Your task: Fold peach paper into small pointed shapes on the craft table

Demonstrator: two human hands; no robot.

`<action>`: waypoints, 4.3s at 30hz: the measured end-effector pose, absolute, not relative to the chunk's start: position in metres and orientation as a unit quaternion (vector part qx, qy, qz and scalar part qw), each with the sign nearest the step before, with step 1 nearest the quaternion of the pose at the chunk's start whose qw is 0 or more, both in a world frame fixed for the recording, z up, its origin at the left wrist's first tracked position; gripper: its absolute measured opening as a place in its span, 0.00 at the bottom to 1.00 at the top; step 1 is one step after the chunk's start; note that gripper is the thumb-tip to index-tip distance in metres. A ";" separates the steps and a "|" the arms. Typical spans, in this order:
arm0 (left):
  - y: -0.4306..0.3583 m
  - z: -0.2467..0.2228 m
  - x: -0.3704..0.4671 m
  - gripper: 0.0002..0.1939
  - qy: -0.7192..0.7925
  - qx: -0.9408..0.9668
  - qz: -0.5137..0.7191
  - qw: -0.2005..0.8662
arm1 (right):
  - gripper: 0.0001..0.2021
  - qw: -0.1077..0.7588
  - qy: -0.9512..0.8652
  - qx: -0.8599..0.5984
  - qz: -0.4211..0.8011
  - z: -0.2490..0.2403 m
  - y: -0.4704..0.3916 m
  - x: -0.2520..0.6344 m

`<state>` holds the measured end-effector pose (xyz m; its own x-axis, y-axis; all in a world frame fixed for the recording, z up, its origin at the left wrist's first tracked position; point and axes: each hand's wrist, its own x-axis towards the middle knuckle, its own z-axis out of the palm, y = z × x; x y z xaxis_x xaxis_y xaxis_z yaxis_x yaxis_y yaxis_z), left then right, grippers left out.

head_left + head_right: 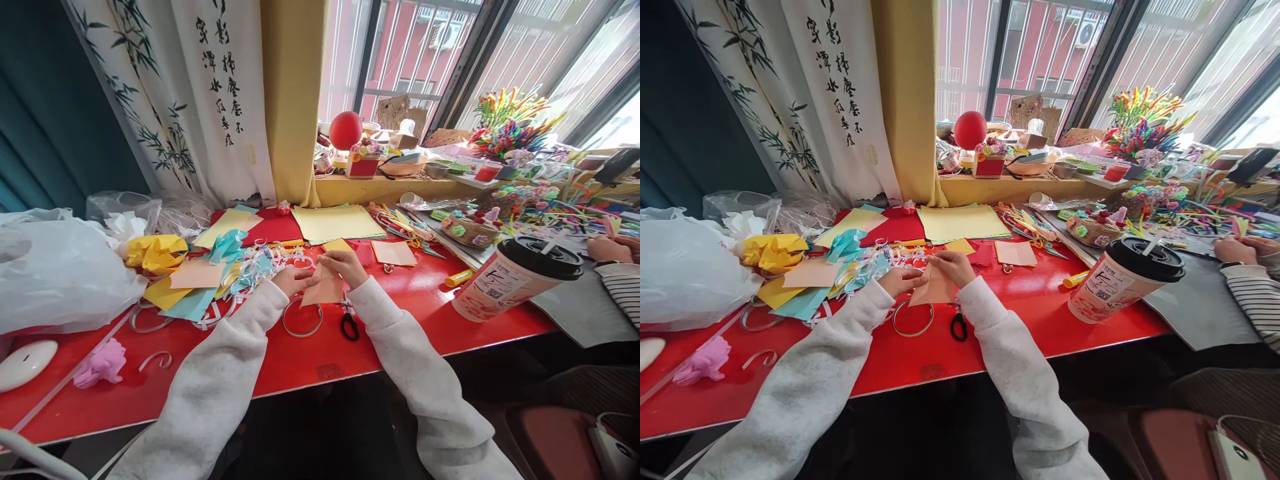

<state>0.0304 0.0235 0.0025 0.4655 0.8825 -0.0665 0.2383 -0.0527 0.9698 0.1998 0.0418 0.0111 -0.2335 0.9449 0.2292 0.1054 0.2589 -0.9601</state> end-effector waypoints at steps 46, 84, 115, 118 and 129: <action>0.032 0.001 0.028 0.19 0.482 0.640 0.389 0.455 | 0.21 0.327 -0.701 -0.418 0.475 0.011 0.037 0.199; 0.025 0.010 0.034 0.20 0.466 0.570 0.374 0.564 | 0.20 0.369 -0.721 -0.416 0.413 0.009 0.038 0.202; 0.030 -0.009 0.036 0.21 0.437 0.624 0.348 0.547 | 0.18 0.476 -0.620 -0.428 0.454 0.002 0.043 0.198; 0.030 -0.011 0.035 0.19 0.465 0.641 0.340 0.507 | 0.17 0.484 -0.606 -0.425 0.467 0.004 0.043 0.198; 0.024 -0.005 0.034 0.20 0.463 0.673 0.295 0.496 | 0.15 0.521 -0.575 -0.438 0.455 0.009 0.044 0.203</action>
